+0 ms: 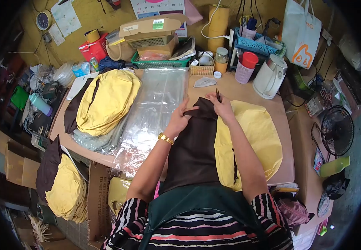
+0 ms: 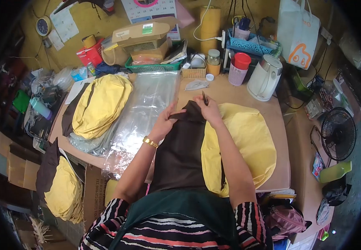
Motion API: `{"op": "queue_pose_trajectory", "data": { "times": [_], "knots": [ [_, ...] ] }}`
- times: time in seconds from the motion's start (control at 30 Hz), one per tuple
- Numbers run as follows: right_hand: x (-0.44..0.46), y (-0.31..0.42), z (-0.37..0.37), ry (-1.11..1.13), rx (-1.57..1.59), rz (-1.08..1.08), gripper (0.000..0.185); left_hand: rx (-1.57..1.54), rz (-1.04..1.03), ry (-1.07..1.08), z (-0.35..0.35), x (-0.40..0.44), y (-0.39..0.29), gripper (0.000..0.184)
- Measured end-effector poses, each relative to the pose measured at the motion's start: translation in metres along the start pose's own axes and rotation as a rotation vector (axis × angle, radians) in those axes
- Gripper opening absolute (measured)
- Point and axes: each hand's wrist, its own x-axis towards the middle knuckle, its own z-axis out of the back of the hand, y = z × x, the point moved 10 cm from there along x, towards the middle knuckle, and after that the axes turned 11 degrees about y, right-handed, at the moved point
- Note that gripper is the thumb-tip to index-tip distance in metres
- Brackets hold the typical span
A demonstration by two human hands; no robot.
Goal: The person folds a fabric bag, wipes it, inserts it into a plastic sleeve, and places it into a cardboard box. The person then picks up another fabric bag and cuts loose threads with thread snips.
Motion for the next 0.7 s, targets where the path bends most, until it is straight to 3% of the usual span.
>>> {"op": "queue_pose_trajectory", "data": {
  "times": [0.07, 0.1, 0.17, 0.27, 0.3, 0.4, 0.43, 0.47, 0.5, 0.63, 0.7],
  "knots": [
    [-0.011, 0.034, -0.012, 0.077, 0.055, 0.067, 0.028, -0.888, -0.017, 0.198, -0.018, -0.004, -0.017, 0.068],
    [-0.016, 0.043, -0.023, 0.229, 0.197, 0.06, 0.03, -0.978, 0.029, 0.198, -0.019, -0.01, -0.031, 0.059],
    [-0.032, 0.063, -0.038, 0.382, 0.342, 0.053, 0.033, -1.131, 0.06, 0.18, -0.018, -0.021, -0.037, 0.057],
    [-0.049, 0.092, -0.056, 0.497, 0.105, 0.196, 0.039, -1.386, 0.08, 0.16, -0.02, -0.03, -0.032, 0.053],
    [-0.053, 0.098, -0.056, 0.427, -0.056, 0.291, 0.039, -1.489, 0.073, 0.162, -0.022, -0.035, -0.03, 0.05],
    [-0.047, 0.096, -0.048, 0.294, -0.162, 0.365, 0.022, -1.461, 0.059, 0.148, -0.02, -0.047, -0.039, 0.048],
    [-0.045, 0.098, -0.042, 0.273, -0.019, 0.383, 0.013, -1.461, 0.059, 0.147, -0.018, -0.05, -0.042, 0.048],
    [-0.044, 0.101, -0.036, 0.251, 0.124, 0.401, 0.005, -1.271, 0.089, 0.177, -0.017, -0.053, -0.044, 0.048],
    [-0.048, 0.115, -0.033, 0.189, 0.012, 0.334, 0.007, -1.08, 0.117, 0.205, -0.016, -0.055, -0.045, 0.048],
    [-0.048, 0.14, -0.052, 0.273, -0.011, 0.369, 0.007, -0.983, 0.056, 0.22, -0.007, -0.059, -0.061, 0.05],
    [-0.046, 0.153, -0.059, 0.275, -0.011, 0.396, 0.005, -0.35, -0.086, 0.19, 0.005, -0.06, -0.094, 0.056]
  ]
}}
